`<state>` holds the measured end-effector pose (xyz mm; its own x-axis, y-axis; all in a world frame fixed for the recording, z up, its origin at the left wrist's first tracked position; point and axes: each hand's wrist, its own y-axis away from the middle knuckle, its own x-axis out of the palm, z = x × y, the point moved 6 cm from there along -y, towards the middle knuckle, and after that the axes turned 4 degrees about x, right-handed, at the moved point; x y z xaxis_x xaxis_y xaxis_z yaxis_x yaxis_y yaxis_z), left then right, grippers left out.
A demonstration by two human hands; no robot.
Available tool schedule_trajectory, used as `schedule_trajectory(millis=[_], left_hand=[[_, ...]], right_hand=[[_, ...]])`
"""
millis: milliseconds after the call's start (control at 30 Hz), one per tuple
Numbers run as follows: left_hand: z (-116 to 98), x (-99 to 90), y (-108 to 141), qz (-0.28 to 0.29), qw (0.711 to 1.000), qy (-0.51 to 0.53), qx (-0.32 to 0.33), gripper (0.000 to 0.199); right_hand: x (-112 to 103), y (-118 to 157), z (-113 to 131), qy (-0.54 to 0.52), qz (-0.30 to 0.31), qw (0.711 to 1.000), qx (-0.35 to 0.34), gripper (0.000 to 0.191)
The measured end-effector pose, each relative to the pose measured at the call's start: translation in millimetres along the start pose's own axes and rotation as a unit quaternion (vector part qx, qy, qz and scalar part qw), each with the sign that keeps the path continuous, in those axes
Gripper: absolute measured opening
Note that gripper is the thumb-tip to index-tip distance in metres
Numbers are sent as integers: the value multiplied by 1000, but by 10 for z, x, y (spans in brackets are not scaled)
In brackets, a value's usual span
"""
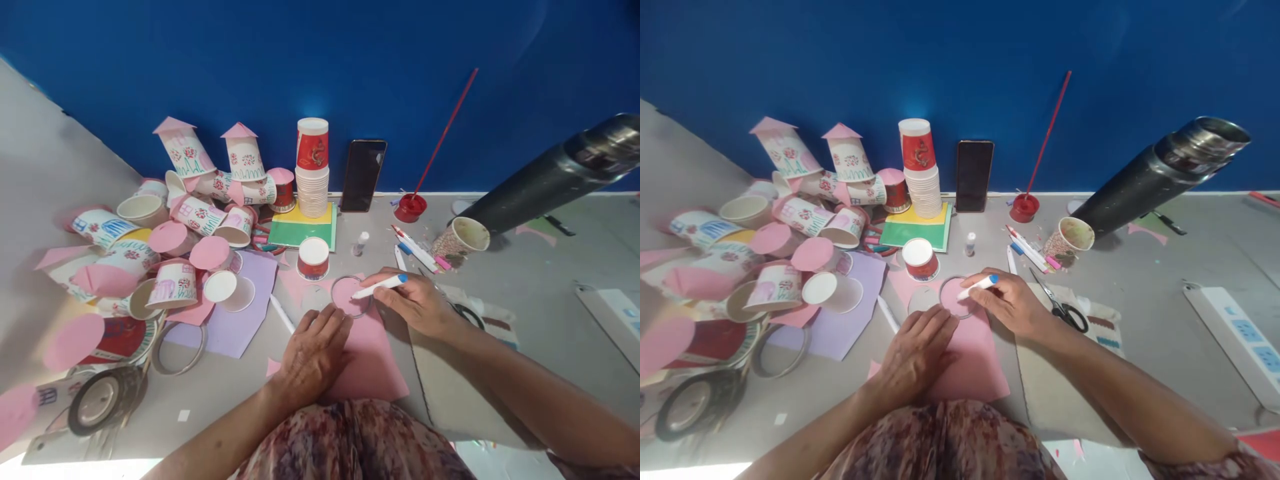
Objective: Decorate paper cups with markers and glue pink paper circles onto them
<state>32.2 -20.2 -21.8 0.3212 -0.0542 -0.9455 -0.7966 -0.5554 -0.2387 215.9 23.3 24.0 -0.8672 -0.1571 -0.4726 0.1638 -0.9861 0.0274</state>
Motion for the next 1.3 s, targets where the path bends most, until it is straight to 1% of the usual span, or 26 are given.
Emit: schedule_trajectory(millis=[67,133,200,400,633,833,967,1067,1233,1300], left_hand=[[-1,-3,-7,11,1000,5,-4,44],[-2,-6,-9,16,1000,7,-6,44],[-5,-9,-7,16,1000,8,-3,43],[-7,-21,-21,23,1000,16,-9,39],[-21,-37,-37,18,1000,14,-11,40],[-15,-37,-27,23,999,27,-14,41],[-13,-40,-29,22,999,31,-14,41],[-9,-32,-30,21,999,34,-15,38],[-16,-23,-22,-2,1000,17,1,40],[-14,-10,-15,-5,1000,12,3,41]], right_hand=[[18,-36,43,32,-38,998,-37,27],[35,-47,50,65,-75,994,-52,21],[73,-47,49,87,-90,990,-67,18],[194,-31,98,139,-61,976,-155,17],[277,-67,90,151,-24,970,-191,17],[289,-99,84,176,-4,961,-213,22],[264,-100,44,234,10,950,-205,26],[222,-104,32,304,13,937,-173,27],[131,-154,132,398,6,908,-132,29],[107,-205,148,422,18,901,-95,27]])
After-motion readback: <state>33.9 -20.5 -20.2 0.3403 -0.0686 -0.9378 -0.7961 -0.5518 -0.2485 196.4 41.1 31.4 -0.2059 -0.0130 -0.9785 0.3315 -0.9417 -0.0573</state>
